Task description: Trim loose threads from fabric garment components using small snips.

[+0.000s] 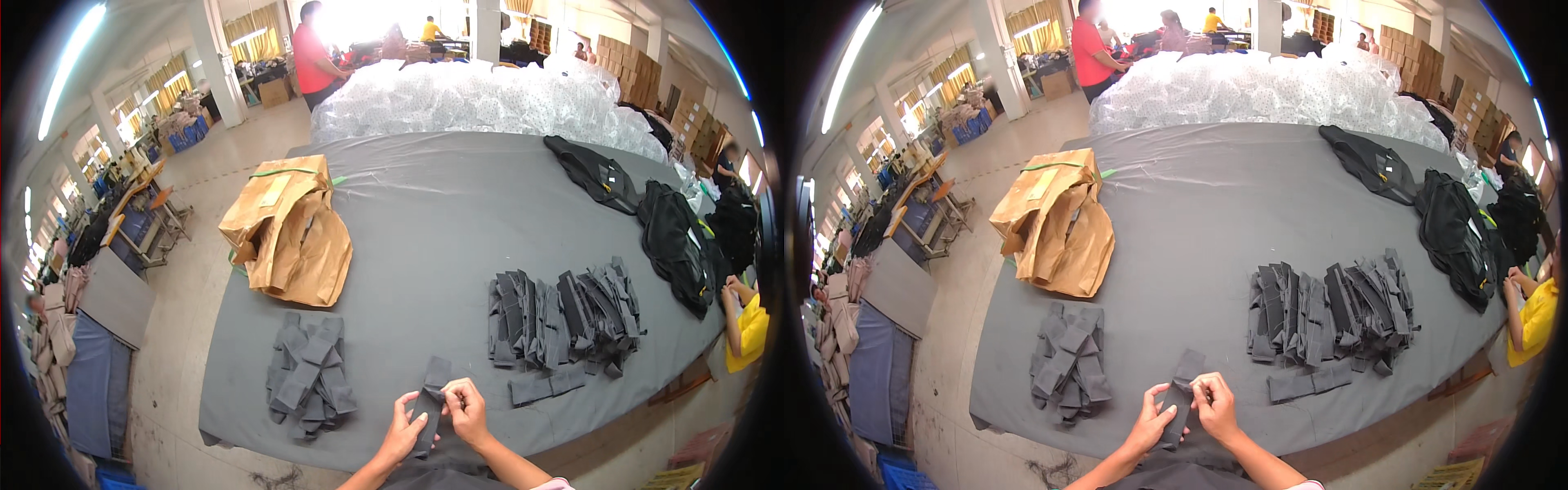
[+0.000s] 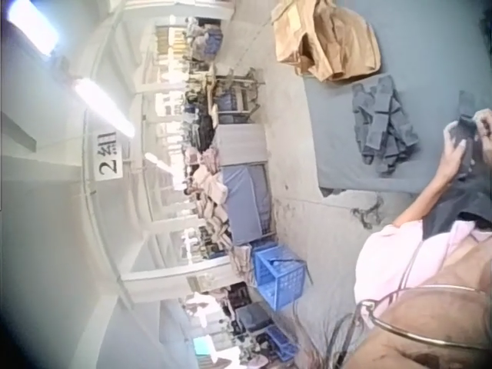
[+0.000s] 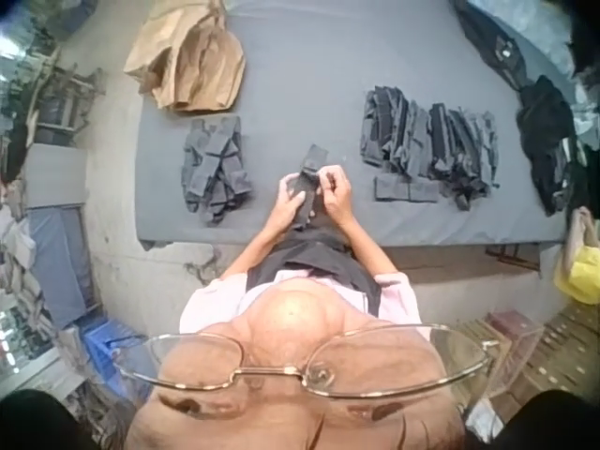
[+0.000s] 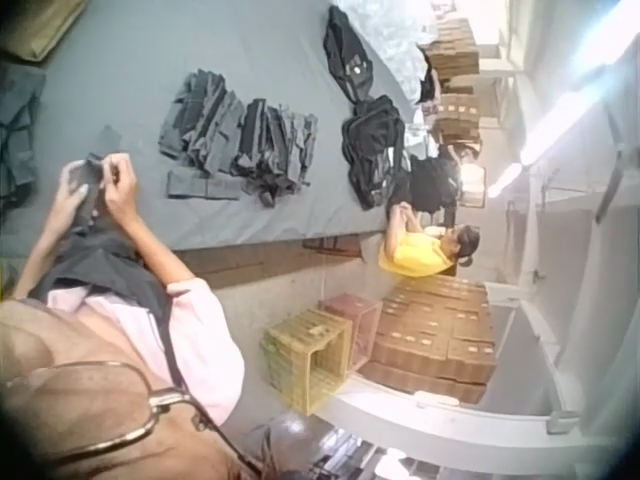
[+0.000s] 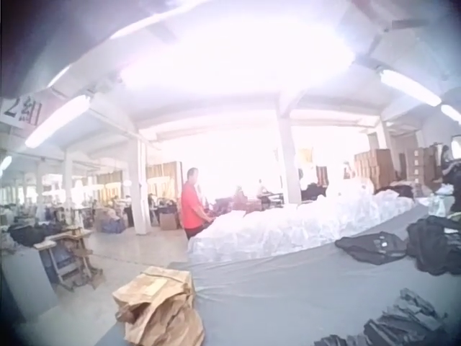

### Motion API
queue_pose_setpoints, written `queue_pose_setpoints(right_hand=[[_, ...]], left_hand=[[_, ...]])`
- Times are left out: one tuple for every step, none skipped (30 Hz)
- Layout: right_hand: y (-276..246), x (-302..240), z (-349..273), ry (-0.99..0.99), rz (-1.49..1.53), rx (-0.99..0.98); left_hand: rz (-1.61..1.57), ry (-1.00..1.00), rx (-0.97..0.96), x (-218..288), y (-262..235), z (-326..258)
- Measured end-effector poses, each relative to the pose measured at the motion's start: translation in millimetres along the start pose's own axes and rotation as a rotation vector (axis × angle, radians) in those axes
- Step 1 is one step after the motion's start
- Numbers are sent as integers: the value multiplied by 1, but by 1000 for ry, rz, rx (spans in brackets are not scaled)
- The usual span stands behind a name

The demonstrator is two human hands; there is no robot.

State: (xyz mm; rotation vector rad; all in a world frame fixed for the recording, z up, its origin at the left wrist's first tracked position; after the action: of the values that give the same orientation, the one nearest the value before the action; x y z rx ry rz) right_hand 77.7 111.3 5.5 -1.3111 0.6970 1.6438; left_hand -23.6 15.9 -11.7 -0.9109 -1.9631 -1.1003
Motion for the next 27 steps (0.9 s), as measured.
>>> queue_pose_setpoints(right_hand=[[-2,7,-3,101,73,-5],[-4,13,-5,201,146,-10],[-4,14,-5,229,192,11],[-5,10,-4,224,197,13],[-6,9,-5,338,254,19],[-6,8,-7,452,311,25],[-7,4,-8,446,314,26],[-8,2,-9,476,332,16],[-8,1,-9,506,349,7],[-9,2,-10,500,351,7],[-9,1,-10,376,277,-36],[-10,1,-10,253,202,-78],[-12,-2,-9,156,49,-88],[-12,-4,-9,155,49,-88],[-12,-10,-8,128,-5,-108],[-12,-15,-7,101,-59,-126],[-11,-11,-8,102,-59,-126],[-9,-8,-8,40,-80,-115],[-9,-9,-8,-27,-101,-97],[-10,-10,-9,-28,-103,-91],[-10,-14,-8,-29,-131,-86],[-10,-16,-8,-26,-158,-86],[-10,-15,-6,-25,-160,-82],[-12,-12,-4,-24,-174,-16],[-15,-10,-2,-24,-189,50],[-16,-10,2,-24,-193,57],[-17,-17,6,-159,-274,101]], left_hand=[[1,0,11,-3,0,-1],[3,-1,23,-6,0,-2],[8,-6,8,-7,-1,-2],[14,-2,8,-9,-1,-3],[8,-25,16,-12,-1,-4],[3,-47,23,-14,-1,-5],[-2,-51,33,-15,0,-5],[3,-46,32,-16,0,-6],[5,-60,35,-17,-1,-7],[6,-74,37,-18,0,-7],[8,-69,36,-18,0,-7],[2,-51,37,-17,0,-7],[-6,-35,39,-17,0,-7],[-6,-34,40,-17,-1,-7],[-25,-27,39,-17,-1,-7],[-45,-21,37,-17,-2,-6],[-45,-22,37,-17,-2,-6],[-60,-23,43,-17,-2,-6],[-70,-22,43,-16,-2,-6],[-67,-22,37,-16,-2,-6],[-87,-35,25,-17,-3,-5],[-110,-50,18,-18,-5,-5],[-109,-53,14,-18,-5,-5],[-103,-73,12,-19,-5,-6],[-98,-93,10,-19,-5,-6],[-95,-95,3,-19,-5,-5],[-107,-123,-15,-20,-4,-5]])
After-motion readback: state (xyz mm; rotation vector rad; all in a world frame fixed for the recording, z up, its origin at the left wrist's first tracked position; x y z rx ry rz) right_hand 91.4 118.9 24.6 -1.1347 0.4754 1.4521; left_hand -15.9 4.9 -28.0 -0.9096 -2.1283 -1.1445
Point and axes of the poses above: each hand's wrist, its own z-axis towards the middle knuckle, its own y-axis out of the palm, x = y × z, the point moved 4 cm from there along z, towards the middle knuckle, and after that the axes turned 1 degree about -z, right-handed, at the moved point
